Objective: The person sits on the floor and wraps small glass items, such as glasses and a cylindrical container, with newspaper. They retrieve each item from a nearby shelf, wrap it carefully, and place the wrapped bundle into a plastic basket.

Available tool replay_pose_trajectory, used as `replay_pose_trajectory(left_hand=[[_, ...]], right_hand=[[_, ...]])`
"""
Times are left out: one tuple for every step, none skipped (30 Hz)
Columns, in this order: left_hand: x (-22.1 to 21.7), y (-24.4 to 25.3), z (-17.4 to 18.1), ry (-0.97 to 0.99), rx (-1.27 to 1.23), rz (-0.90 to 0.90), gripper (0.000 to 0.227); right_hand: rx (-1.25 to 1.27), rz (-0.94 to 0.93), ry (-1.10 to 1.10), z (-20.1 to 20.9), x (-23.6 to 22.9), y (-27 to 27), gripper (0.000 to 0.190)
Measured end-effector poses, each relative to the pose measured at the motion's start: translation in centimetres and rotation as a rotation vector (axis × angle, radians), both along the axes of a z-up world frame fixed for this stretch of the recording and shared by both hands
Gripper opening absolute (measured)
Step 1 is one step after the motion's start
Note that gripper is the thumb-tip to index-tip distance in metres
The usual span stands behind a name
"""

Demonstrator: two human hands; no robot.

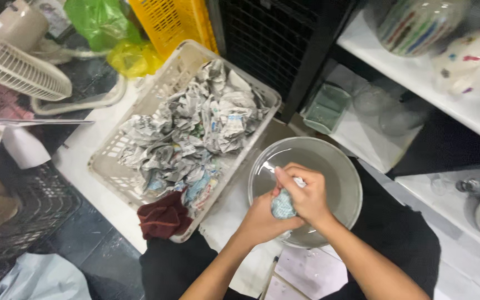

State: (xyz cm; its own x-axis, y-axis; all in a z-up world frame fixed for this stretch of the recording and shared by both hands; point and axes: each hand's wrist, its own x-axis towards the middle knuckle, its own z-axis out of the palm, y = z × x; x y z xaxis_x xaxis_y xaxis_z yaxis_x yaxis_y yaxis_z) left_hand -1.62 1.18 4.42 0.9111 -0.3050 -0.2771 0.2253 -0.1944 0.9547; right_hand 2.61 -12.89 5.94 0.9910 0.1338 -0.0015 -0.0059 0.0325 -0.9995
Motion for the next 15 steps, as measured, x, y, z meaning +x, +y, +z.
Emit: replay_pose_trajectory(left_hand=[[0.1,0.8,0.2,-0.084,-0.008,0.059,0.050],[0.3,1.6,0.4,-0.169,-0.016,0.116,0.054],[0.4,2.4,0.6,-0.250,-0.023,0.174,0.058],[0.4,3.2,0.7,-0.245,0.063,0.215,0.062],[0.6,4.1,0.9,-0.242,0.149,0.257,0.065],[0.9,4.9,1.2,-0.237,0.234,0.299,0.069],[1.0,5.8,1.5,-0.253,0.228,0.327,0.072],[1.2,6.8,1.9,-0.270,0.222,0.355,0.075],[1.3,7.8,2.3,-0.287,0.217,0.383,0.078],[1.5,8.8,2.9,-0.246,0.260,0.391,0.071],[1.9,9.6,3.4,-0.210,0.298,0.395,0.065],[2.3,10.5,3.9,-0.173,0.336,0.399,0.058],[2.7,11.6,4.2,-0.161,0.424,0.378,0.060],[3.1,12.8,4.6,-0.149,0.512,0.356,0.061],[3.6,13.9,4.9,-0.137,0.600,0.333,0.063]], right_hand=[[0.008,0.010,-0.013,-0.1,0.5,1.1,0.036],[0.016,0.019,-0.026,-0.2,1.0,2.3,0.039],[0.024,0.029,-0.035,-0.3,1.3,3.4,0.042],[0.046,0.038,0.011,-0.4,1.5,4.6,0.043],[0.066,0.048,0.055,-0.5,2.0,5.8,0.044],[0.086,0.058,0.099,-0.5,2.4,6.9,0.046],[0.074,0.100,0.094,-0.5,2.9,7.8,0.045],[0.061,0.142,0.089,-0.5,3.4,8.8,0.045],[0.051,0.184,0.084,-0.5,3.8,9.8,0.045],[0.082,0.235,0.104,-0.5,4.3,10.8,0.043],[0.110,0.280,0.120,-0.5,5.0,11.6,0.042],[0.138,0.326,0.137,-0.5,5.5,12.4,0.041],[0.191,0.352,0.173,-0.7,5.9,13.2,0.038],[0.245,0.379,0.210,-0.9,6.2,14.0,0.036],[0.299,0.405,0.246,-1.1,6.6,14.7,0.034]])
